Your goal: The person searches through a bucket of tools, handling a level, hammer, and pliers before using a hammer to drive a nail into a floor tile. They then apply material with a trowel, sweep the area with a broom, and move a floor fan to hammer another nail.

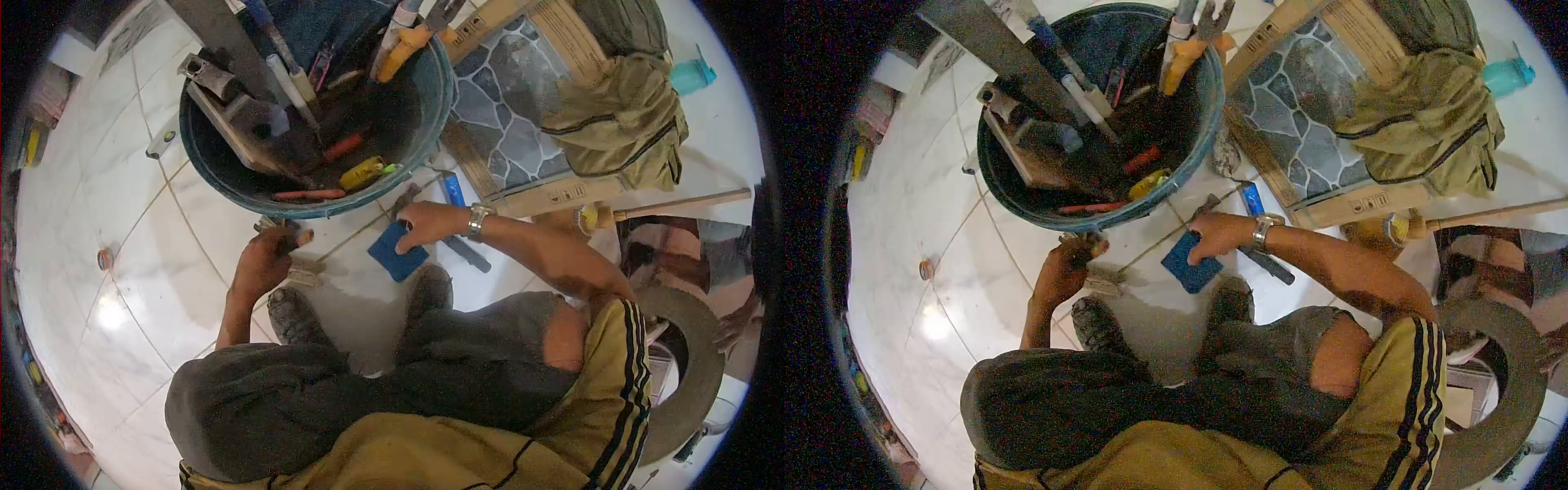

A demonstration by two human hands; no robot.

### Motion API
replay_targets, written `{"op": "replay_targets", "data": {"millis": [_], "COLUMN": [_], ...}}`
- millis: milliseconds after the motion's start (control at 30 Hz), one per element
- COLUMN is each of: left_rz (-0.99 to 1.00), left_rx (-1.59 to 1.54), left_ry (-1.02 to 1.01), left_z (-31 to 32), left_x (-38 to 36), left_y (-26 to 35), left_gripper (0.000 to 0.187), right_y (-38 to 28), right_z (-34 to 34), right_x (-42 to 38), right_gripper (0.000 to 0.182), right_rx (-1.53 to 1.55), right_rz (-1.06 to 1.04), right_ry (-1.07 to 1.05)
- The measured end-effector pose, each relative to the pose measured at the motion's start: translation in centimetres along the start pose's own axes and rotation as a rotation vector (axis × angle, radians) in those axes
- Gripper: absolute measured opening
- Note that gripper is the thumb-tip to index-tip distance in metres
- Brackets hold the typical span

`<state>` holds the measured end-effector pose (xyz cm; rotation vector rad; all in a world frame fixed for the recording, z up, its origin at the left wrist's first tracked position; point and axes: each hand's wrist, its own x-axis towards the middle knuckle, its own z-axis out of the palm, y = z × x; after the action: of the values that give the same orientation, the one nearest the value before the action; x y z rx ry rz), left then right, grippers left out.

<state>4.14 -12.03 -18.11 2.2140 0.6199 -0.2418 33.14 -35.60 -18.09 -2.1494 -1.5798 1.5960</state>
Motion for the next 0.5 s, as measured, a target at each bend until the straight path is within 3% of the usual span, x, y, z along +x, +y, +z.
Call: {"op": "replay_targets", "data": {"millis": [67, 100, 200, 300, 367, 433, 500], "left_rz": [0.037, 0.076, 0.086, 0.133, 0.061, 0.021, -0.001], "left_rx": [0.061, 0.025, -0.004, 0.088, 0.075, 0.094, 0.145], "left_ry": [0.003, 0.003, 0.026, 0.018, 0.050, 0.108, 0.208], "left_z": [-0.1, -0.3, -1.8, -2.1, -2.3, -2.9, -2.5], "left_x": [-0.1, -0.3, -1.2, -0.9, -1.0, -0.6, 0.0], "left_y": [-0.5, -0.6, 0.0, -2.6, -2.8, -3.7, -5.7], "left_gripper": [0.025, 0.025, 0.029, 0.036, 0.037, 0.035, 0.032], "right_y": [-3.5, -2.6, -8.3, -13.3, -17.7, -19.3, -19.7], "right_z": [-2.8, -2.7, -8.3, -13.9, -17.2, -16.9, -17.2], "right_x": [-1.2, -1.3, -5.6, -10.6, -13.9, -14.6, -14.3], "right_gripper": [0.059, 0.059, 0.056, 0.056, 0.059, 0.058, 0.056], "right_rx": [-0.038, -0.074, -0.093, -0.025, 0.106, 0.357, 0.155], "right_rz": [0.054, -0.111, -0.168, -0.572, -0.411, -0.393, -0.436], "right_ry": [-0.288, -0.276, -0.578, -0.239, -0.044, 0.168, 0.225]}}
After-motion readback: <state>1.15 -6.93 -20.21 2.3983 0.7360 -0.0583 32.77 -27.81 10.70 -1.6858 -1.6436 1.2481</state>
